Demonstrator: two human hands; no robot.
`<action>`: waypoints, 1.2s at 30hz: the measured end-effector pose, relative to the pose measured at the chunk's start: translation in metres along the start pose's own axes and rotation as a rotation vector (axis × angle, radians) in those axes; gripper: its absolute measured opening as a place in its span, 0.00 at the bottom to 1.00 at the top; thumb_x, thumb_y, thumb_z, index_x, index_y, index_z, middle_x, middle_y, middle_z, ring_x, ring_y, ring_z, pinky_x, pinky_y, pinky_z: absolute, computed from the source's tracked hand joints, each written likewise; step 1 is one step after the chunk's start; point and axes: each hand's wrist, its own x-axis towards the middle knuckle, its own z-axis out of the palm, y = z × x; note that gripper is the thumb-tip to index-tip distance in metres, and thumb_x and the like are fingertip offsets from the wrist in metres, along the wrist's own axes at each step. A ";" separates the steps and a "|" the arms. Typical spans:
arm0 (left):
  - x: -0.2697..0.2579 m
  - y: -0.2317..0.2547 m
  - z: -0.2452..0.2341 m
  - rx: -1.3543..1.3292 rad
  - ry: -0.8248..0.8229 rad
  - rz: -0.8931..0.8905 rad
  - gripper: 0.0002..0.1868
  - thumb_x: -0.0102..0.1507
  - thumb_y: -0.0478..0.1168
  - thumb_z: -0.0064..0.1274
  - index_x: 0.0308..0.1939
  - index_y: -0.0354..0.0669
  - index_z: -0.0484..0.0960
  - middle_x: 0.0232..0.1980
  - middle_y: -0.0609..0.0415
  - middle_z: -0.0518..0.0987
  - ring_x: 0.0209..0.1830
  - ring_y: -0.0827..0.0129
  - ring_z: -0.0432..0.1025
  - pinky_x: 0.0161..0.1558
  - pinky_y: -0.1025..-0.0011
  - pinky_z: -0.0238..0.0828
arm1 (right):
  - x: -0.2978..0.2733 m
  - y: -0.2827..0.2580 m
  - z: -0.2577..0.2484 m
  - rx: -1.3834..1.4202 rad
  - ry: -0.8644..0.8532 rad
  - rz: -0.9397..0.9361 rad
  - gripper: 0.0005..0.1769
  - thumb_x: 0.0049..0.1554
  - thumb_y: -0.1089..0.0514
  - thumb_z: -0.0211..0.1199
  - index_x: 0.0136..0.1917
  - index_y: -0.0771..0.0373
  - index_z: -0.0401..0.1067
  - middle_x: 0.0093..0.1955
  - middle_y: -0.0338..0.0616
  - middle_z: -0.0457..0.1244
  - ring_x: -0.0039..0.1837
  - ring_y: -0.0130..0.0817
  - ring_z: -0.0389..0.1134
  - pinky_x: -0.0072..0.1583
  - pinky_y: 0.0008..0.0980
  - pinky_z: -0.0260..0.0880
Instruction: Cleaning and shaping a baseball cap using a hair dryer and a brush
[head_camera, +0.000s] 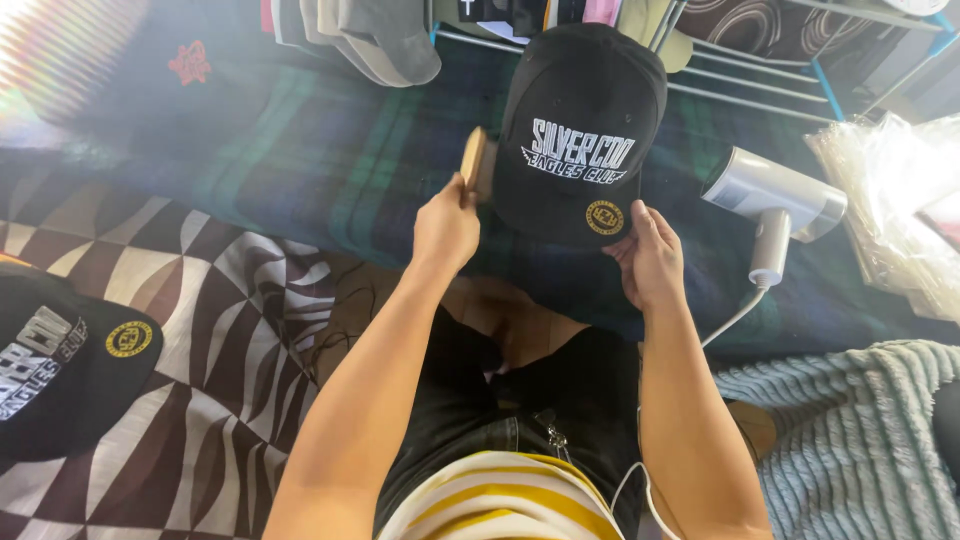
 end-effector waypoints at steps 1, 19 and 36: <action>-0.010 0.012 -0.010 -0.083 0.151 0.168 0.26 0.69 0.53 0.43 0.71 0.54 0.71 0.51 0.42 0.81 0.54 0.44 0.77 0.51 0.49 0.76 | -0.007 -0.009 0.012 -0.019 0.006 0.005 0.12 0.66 0.52 0.60 0.51 0.63 0.73 0.43 0.61 0.70 0.37 0.46 0.76 0.40 0.40 0.82; 0.020 0.171 -0.100 0.220 0.118 0.670 0.16 0.66 0.37 0.45 0.57 0.56 0.75 0.42 0.48 0.80 0.38 0.47 0.77 0.34 0.51 0.73 | -0.030 -0.040 0.041 -0.164 0.037 0.105 0.12 0.64 0.52 0.61 0.43 0.62 0.73 0.38 0.43 0.67 0.35 0.29 0.67 0.38 0.26 0.73; 0.001 0.063 -0.031 -0.222 0.535 0.750 0.21 0.69 0.32 0.48 0.67 0.35 0.73 0.62 0.34 0.78 0.51 0.36 0.76 0.49 0.44 0.75 | -0.011 -0.003 0.018 -0.032 0.070 -0.062 0.12 0.64 0.58 0.63 0.43 0.69 0.73 0.37 0.64 0.68 0.34 0.48 0.74 0.37 0.40 0.80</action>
